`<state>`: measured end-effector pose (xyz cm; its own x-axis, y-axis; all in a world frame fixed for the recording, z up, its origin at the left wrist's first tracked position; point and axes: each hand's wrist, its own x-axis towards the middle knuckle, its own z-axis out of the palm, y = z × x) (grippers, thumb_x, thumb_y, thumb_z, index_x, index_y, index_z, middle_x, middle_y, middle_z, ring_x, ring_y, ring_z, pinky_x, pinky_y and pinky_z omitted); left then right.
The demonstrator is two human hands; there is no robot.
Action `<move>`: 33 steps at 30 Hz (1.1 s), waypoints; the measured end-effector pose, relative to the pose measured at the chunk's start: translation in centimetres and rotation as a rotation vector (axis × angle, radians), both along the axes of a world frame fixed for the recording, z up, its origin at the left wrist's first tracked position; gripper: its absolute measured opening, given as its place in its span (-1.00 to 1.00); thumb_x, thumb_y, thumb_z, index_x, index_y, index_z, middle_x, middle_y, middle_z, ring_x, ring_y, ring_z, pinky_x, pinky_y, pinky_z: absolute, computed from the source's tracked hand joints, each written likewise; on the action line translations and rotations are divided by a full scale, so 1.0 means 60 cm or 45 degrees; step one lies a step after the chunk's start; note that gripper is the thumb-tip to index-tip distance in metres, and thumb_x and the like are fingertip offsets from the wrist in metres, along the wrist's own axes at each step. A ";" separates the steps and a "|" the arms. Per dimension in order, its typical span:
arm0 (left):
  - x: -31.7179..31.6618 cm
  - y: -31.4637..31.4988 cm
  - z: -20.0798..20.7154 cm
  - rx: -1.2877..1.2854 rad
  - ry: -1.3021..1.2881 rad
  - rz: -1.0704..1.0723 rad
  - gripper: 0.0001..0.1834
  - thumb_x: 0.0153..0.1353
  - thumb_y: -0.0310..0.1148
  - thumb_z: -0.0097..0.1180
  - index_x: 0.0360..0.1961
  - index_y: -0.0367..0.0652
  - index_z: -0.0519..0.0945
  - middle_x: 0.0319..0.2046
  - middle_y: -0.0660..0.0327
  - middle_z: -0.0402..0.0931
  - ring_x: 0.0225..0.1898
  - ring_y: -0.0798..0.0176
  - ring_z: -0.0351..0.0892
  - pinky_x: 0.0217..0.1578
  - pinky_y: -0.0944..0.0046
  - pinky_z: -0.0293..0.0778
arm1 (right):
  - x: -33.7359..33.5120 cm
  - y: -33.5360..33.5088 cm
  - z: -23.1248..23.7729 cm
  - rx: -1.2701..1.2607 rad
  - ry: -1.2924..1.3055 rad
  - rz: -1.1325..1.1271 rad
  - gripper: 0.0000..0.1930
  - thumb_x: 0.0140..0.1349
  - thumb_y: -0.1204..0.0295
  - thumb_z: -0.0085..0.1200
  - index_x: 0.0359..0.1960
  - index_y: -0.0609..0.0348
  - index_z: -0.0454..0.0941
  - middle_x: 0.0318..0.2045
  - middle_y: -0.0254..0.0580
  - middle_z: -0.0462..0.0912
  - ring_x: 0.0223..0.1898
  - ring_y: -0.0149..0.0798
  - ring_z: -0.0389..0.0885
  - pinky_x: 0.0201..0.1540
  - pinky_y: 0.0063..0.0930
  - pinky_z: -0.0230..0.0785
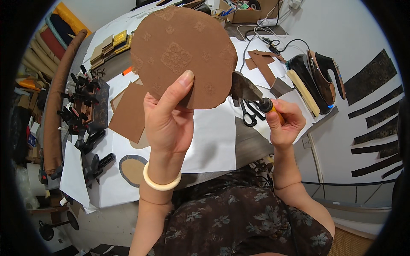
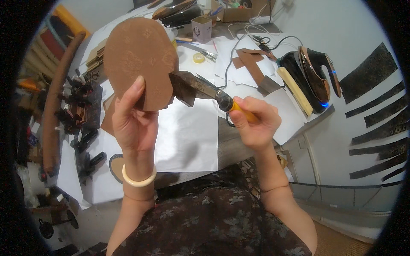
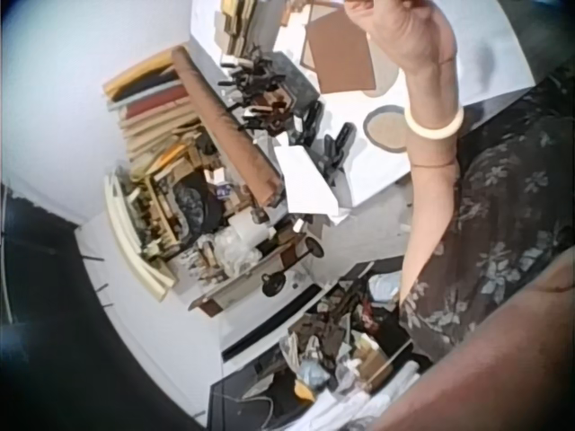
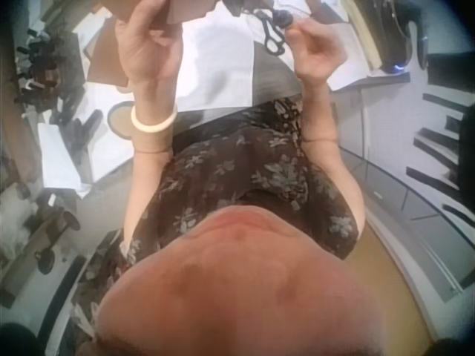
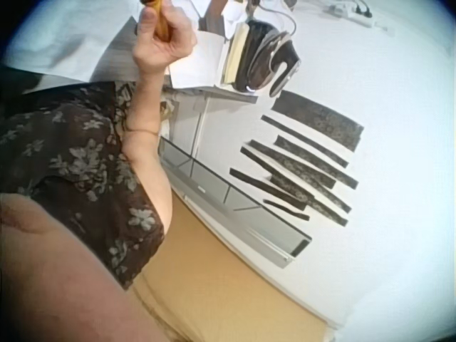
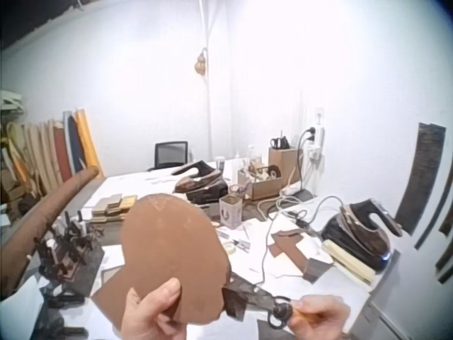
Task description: The person irons a rectangular piece of brown material, then uses scissors to cut a circular shape from a larger piece of the same material. They subsequently use a yellow rotary cutter to trim the edges of the cut circle, refining its shape.
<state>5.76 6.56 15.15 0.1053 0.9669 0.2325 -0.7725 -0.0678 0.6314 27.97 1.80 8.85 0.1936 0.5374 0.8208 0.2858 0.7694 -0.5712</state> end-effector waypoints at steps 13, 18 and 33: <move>0.003 0.000 -0.002 -0.034 0.000 0.022 -0.56 0.21 -0.49 0.16 0.10 -0.38 0.39 -0.03 0.03 0.51 0.01 0.23 0.55 0.06 0.21 0.50 | -0.002 -0.009 -0.005 -0.042 0.087 0.078 -0.79 0.19 0.51 0.25 -0.21 0.35 0.53 -0.55 -0.23 0.55 -0.55 -0.51 0.42 -0.48 -0.67 0.25; 0.006 0.000 0.002 -0.034 -0.027 0.044 -0.59 0.21 -0.50 0.16 0.08 -0.36 0.43 -0.04 0.07 0.53 0.00 0.24 0.56 0.05 0.22 0.51 | -0.013 -0.012 -0.013 -0.088 0.078 0.014 -0.80 0.21 0.50 0.24 -0.21 0.35 0.53 -0.51 -0.19 0.60 -0.51 -0.49 0.47 -0.43 -0.67 0.30; 0.003 -0.006 0.001 0.159 0.042 0.172 -0.63 0.21 -0.56 0.13 0.06 -0.28 0.46 -0.02 0.10 0.53 0.02 0.24 0.55 0.09 0.24 0.48 | -0.035 -0.016 -0.026 -0.224 0.240 0.132 -0.87 0.30 0.50 0.12 -0.20 0.31 0.54 -0.43 -0.21 0.60 -0.50 -0.53 0.43 -0.45 -0.69 0.28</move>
<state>5.93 6.21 15.24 -0.0140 0.9365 0.3503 -0.7300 -0.2490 0.6365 25.85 0.84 7.30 0.2705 0.6932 0.6680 0.0869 0.6735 -0.7341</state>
